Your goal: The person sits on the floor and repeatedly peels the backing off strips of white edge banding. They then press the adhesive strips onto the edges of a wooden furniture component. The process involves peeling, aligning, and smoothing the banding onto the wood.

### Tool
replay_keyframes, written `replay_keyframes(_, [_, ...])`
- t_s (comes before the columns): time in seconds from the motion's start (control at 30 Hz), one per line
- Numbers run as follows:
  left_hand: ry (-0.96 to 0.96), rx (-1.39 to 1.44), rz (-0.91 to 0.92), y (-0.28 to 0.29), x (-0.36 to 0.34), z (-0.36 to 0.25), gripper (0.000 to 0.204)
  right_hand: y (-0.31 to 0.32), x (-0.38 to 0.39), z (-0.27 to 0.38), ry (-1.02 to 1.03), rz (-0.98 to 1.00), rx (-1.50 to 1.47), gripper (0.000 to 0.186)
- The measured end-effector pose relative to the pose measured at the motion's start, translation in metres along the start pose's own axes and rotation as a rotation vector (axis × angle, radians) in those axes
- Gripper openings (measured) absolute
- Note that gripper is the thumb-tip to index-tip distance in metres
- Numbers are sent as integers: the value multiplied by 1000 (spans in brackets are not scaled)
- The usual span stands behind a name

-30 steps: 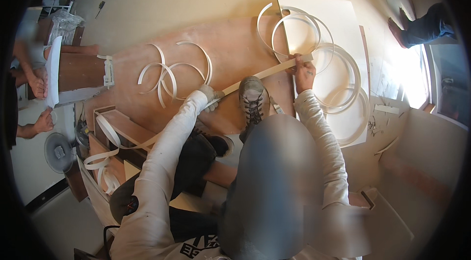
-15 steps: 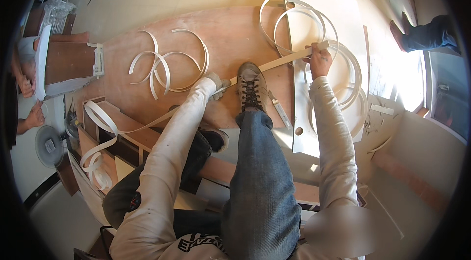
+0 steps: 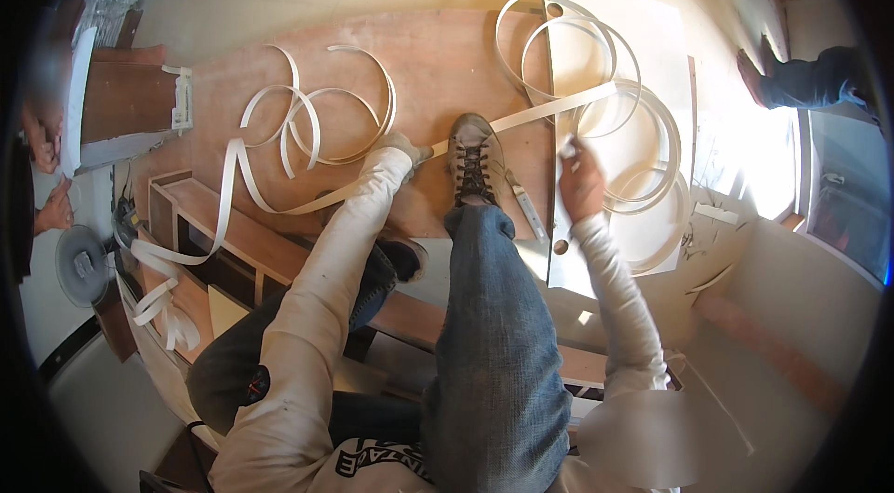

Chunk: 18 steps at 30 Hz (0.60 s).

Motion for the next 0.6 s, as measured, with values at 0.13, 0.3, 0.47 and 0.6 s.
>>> replay_keyframes(0.13, [69, 69, 62, -13, -17, 16, 56, -46, 125, 37, 277, 303, 291, 56])
replay_keyframes(0.3, [53, 67, 44, -11, -13, 20, 55, -80, 154, -7, 72, 482, 499, 54])
replay_keyframes(0.47, [-14, -112, -70, 15, 3, 19, 61, -93, 153, -16, 171, 437, 523, 50])
replay_keyframes(0.6, [113, 36, 37, 18, 10, 43, 65, -61, 184, -23, 116, 440, 347, 45])
Point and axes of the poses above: each hand's wrist, its own x-axis away from the middle knuckle, its own y-axis out of the back of the hand, z = x × y, the point moved 10 cm from there along -x, towards the middle knuckle, and after that the axes turned 8 degrees about x, right-handed, at the moved point
